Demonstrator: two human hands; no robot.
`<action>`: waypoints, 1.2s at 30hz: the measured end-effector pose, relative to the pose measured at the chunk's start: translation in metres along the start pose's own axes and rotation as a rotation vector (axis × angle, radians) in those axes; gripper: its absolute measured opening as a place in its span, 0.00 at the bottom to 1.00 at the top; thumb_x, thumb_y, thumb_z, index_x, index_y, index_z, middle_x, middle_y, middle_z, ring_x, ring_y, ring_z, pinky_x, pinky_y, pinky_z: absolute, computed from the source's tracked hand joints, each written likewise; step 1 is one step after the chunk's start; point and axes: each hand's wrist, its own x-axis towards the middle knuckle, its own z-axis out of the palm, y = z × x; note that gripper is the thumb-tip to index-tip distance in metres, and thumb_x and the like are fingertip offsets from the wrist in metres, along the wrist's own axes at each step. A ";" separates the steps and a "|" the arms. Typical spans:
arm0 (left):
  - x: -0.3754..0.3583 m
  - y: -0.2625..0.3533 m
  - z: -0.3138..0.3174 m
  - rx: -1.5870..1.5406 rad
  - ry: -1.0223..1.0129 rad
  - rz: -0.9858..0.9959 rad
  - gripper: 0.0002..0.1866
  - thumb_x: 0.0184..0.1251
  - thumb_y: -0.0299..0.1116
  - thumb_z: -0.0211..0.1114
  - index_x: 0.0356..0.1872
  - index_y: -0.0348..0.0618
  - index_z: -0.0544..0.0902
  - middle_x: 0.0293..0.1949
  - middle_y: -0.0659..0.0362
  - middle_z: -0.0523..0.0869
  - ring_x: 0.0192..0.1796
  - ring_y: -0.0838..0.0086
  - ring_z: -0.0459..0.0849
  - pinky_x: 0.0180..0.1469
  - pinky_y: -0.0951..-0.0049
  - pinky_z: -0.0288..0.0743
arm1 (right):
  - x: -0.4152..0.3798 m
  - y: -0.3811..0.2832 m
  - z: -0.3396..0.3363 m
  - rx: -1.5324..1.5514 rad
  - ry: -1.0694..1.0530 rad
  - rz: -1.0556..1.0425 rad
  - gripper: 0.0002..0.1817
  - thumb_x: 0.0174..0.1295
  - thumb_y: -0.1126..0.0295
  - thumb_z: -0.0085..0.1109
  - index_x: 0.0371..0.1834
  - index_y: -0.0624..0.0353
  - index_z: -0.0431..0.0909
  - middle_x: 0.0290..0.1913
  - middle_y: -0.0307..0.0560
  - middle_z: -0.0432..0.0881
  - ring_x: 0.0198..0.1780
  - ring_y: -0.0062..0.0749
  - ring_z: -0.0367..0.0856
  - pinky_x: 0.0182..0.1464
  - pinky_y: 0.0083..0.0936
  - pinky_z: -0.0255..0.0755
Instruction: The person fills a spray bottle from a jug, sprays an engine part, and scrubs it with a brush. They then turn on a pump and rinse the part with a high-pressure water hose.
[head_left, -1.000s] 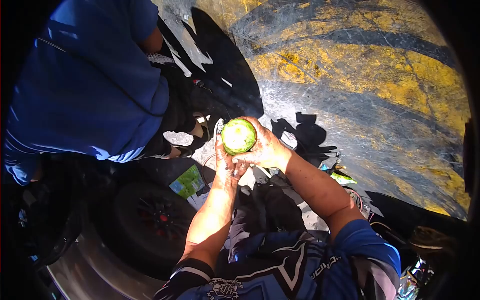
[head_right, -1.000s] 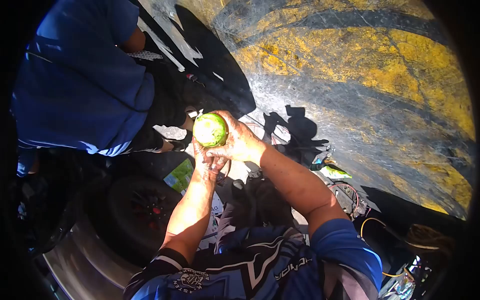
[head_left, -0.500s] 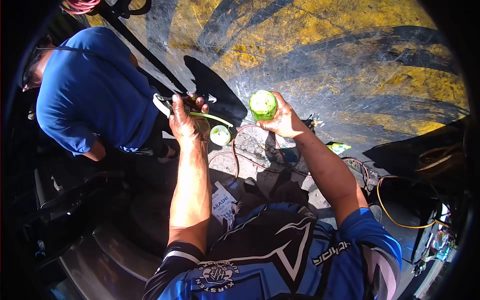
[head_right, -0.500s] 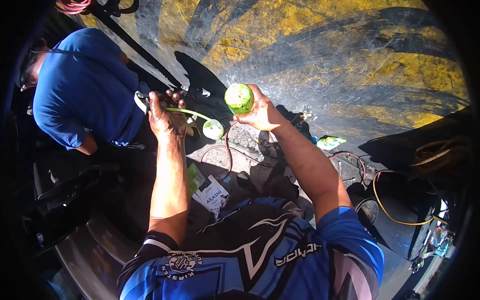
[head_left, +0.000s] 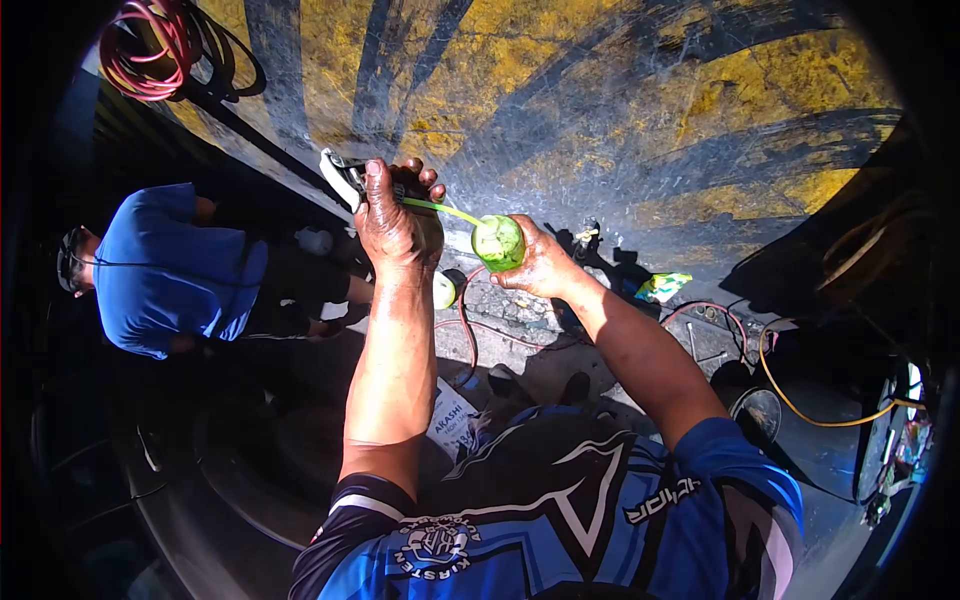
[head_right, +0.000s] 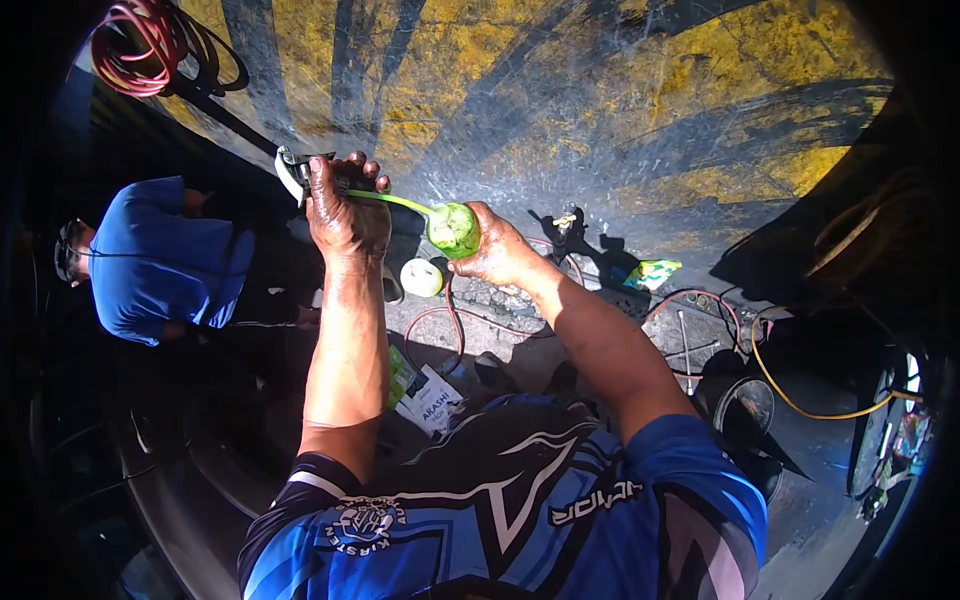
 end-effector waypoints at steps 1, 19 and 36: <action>-0.005 -0.008 0.003 0.014 -0.010 -0.010 0.16 0.66 0.50 0.66 0.38 0.47 0.78 0.35 0.56 0.81 0.37 0.66 0.79 0.36 0.65 0.74 | -0.007 -0.002 -0.008 -0.037 0.011 0.009 0.44 0.38 0.73 0.80 0.61 0.59 0.65 0.51 0.41 0.78 0.54 0.27 0.75 0.59 0.28 0.68; -0.055 -0.048 0.006 1.345 -0.097 0.155 0.25 0.62 0.52 0.68 0.30 0.34 0.79 0.21 0.47 0.80 0.27 0.58 0.82 0.33 0.58 0.75 | -0.021 -0.021 -0.001 0.134 -0.042 -0.036 0.43 0.40 0.80 0.73 0.63 0.58 0.60 0.52 0.44 0.76 0.52 0.31 0.79 0.55 0.27 0.74; -0.006 0.010 -0.036 0.740 -0.297 0.095 0.21 0.52 0.30 0.79 0.46 0.35 0.81 0.38 0.61 0.85 0.40 0.81 0.81 0.44 0.78 0.77 | 0.024 -0.056 0.038 0.213 -0.034 -0.078 0.42 0.40 0.75 0.77 0.60 0.57 0.62 0.49 0.40 0.76 0.51 0.25 0.76 0.53 0.27 0.73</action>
